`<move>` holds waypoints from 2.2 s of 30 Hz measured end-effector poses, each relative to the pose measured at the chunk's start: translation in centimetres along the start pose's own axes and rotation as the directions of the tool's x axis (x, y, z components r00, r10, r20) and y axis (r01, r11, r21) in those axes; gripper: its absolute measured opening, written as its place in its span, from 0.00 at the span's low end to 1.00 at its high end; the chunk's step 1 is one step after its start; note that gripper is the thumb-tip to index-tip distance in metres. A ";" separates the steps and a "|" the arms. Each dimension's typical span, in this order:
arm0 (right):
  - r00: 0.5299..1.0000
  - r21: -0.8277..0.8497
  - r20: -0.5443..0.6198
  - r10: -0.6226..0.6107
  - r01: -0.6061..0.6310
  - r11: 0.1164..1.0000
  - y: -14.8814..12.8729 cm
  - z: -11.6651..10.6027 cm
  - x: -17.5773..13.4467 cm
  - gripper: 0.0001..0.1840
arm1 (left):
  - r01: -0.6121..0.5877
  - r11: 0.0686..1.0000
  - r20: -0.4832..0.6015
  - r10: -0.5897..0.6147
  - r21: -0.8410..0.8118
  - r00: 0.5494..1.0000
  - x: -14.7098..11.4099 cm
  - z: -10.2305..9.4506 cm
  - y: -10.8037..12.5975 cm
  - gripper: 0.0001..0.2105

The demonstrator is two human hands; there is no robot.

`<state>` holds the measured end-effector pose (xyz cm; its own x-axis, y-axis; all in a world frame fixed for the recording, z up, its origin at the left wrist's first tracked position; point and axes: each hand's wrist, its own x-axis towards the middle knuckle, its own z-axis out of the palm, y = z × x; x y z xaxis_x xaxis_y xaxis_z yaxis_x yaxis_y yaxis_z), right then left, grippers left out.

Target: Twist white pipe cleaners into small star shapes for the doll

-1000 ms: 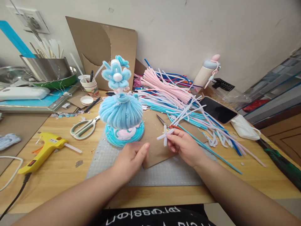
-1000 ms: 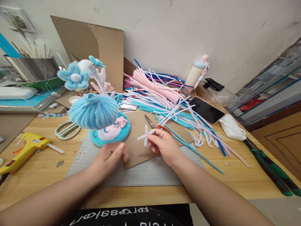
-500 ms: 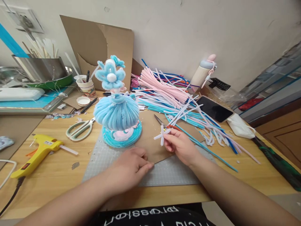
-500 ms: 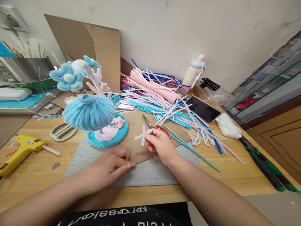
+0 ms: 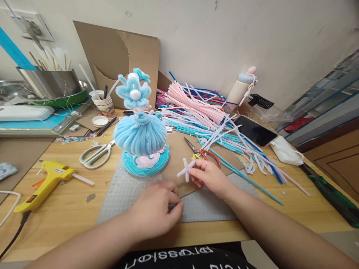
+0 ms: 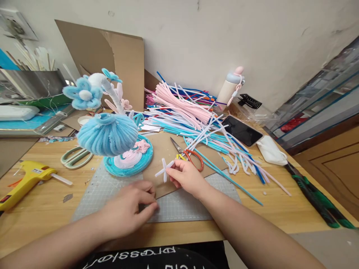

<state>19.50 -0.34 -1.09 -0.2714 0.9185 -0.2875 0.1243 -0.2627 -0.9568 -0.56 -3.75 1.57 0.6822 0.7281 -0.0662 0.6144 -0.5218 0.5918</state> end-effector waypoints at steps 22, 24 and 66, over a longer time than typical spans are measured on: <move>0.923 -0.777 0.180 -0.341 0.346 0.525 0.2 0.6 -0.8 0.04 | 0.154 0.981 -0.218 -0.126 0.119 0.968 3.0 1.2 -1.9 0.11; 0.924 -0.784 0.187 -0.335 0.345 0.515 0.1 0.7 -0.9 0.04 | 0.161 0.981 -0.225 -0.133 0.113 0.965 2.9 1.1 -2.0 0.11; 0.892 -0.791 0.250 -0.376 0.412 0.452 0.2 0.8 -0.4 0.06 | 0.167 0.968 -0.214 -0.126 0.186 0.969 3.3 1.3 -1.8 0.08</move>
<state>18.87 -0.95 -1.19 -0.5275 0.8444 0.0930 0.6991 0.4937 -0.5173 1.11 -0.99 -0.80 0.4988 0.8661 0.0330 0.7825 -0.4664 0.4125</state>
